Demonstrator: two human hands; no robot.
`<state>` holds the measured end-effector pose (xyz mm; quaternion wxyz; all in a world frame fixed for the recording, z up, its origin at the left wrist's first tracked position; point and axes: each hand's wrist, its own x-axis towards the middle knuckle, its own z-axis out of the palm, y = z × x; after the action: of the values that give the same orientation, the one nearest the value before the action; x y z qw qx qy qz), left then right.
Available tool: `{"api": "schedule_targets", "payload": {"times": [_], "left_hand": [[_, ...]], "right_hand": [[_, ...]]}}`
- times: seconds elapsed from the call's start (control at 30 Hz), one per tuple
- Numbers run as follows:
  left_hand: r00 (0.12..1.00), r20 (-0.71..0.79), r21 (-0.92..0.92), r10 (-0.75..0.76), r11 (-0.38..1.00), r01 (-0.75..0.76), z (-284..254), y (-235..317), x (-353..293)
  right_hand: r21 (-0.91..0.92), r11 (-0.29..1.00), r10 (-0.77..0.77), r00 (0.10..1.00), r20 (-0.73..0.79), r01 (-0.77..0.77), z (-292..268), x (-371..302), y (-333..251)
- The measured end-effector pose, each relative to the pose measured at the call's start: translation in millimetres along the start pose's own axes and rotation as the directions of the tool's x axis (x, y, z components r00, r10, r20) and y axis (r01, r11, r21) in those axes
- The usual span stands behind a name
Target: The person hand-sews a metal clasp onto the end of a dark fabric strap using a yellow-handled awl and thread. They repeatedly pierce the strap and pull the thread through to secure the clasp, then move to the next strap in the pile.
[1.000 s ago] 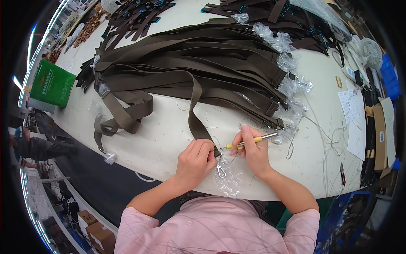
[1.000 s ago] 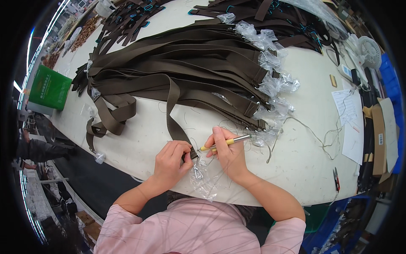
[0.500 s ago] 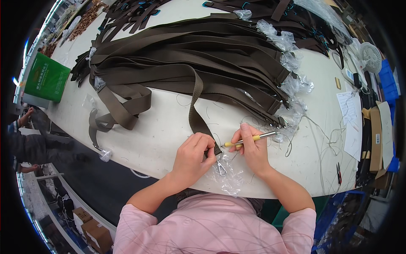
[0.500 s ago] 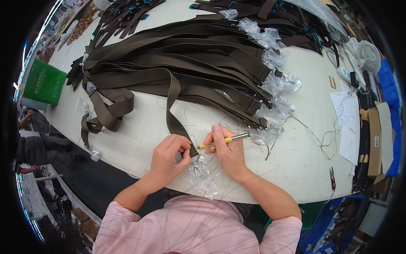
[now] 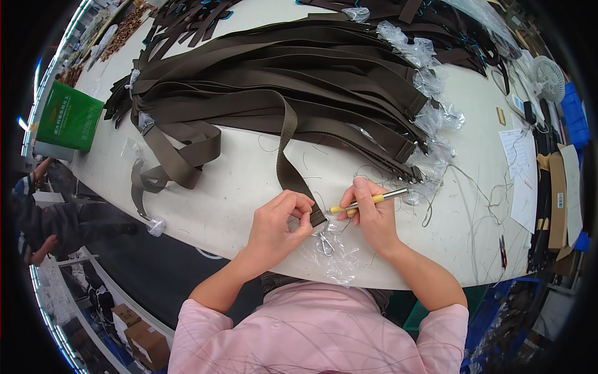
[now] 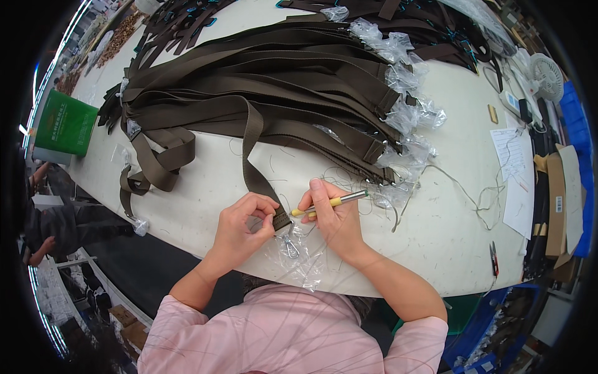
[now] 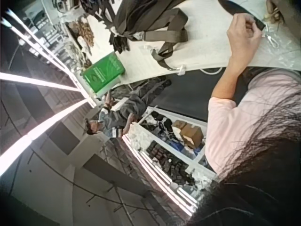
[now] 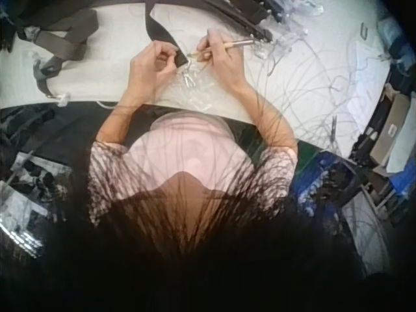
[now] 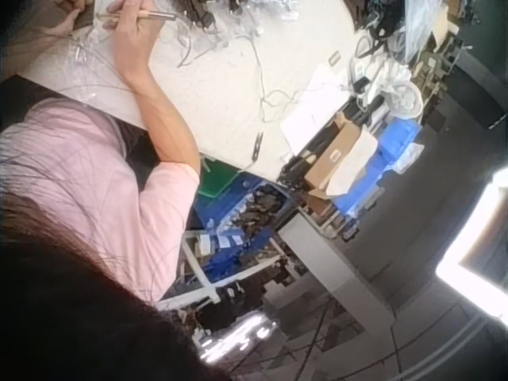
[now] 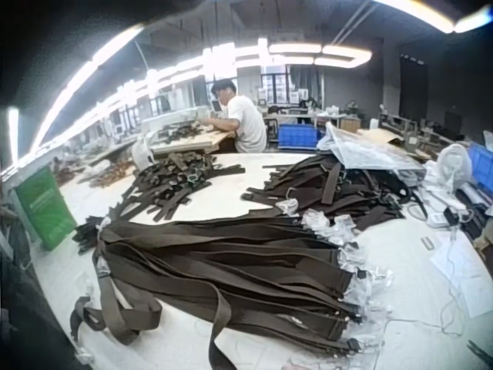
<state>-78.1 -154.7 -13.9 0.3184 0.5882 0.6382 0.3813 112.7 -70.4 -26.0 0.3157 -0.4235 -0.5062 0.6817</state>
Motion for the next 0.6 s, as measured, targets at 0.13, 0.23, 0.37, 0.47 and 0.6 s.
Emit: {"api": "schedule_targets", "payload": {"times": [0.13, 0.23, 0.37, 0.47, 0.6], "left_hand": [[0.998, 0.036, -0.068, -0.056, 0.996, 0.058, -2.8, -3.0, -0.5], [0.995, 0.052, -0.111, -0.079, 0.990, 0.085, -5.0, -2.6, -0.2], [0.997, 0.039, -0.108, -0.068, 0.992, 0.071, -4.4, -1.8, -0.4], [0.999, 0.022, -0.103, -0.043, 0.994, 0.045, -3.3, -2.6, 0.1], [1.000, -0.005, -0.092, -0.022, 0.996, 0.021, -1.4, -5.6, -1.5]], "right_hand": [[-0.004, 1.000, -0.012, 1.000, -0.003, 0.012, 2.4, 0.5, -0.6], [-0.037, 0.999, -0.015, 1.000, 0.005, 0.015, 4.3, 1.2, -0.7], [-0.075, 0.997, 0.003, 1.000, 0.023, -0.001, 5.4, 1.3, -2.0], [-0.086, 0.996, -0.011, 1.000, 0.025, 0.013, 4.7, 1.7, 0.3], [-0.096, 0.995, -0.005, 1.000, 0.010, 0.006, 5.3, 1.9, 0.9]]}}
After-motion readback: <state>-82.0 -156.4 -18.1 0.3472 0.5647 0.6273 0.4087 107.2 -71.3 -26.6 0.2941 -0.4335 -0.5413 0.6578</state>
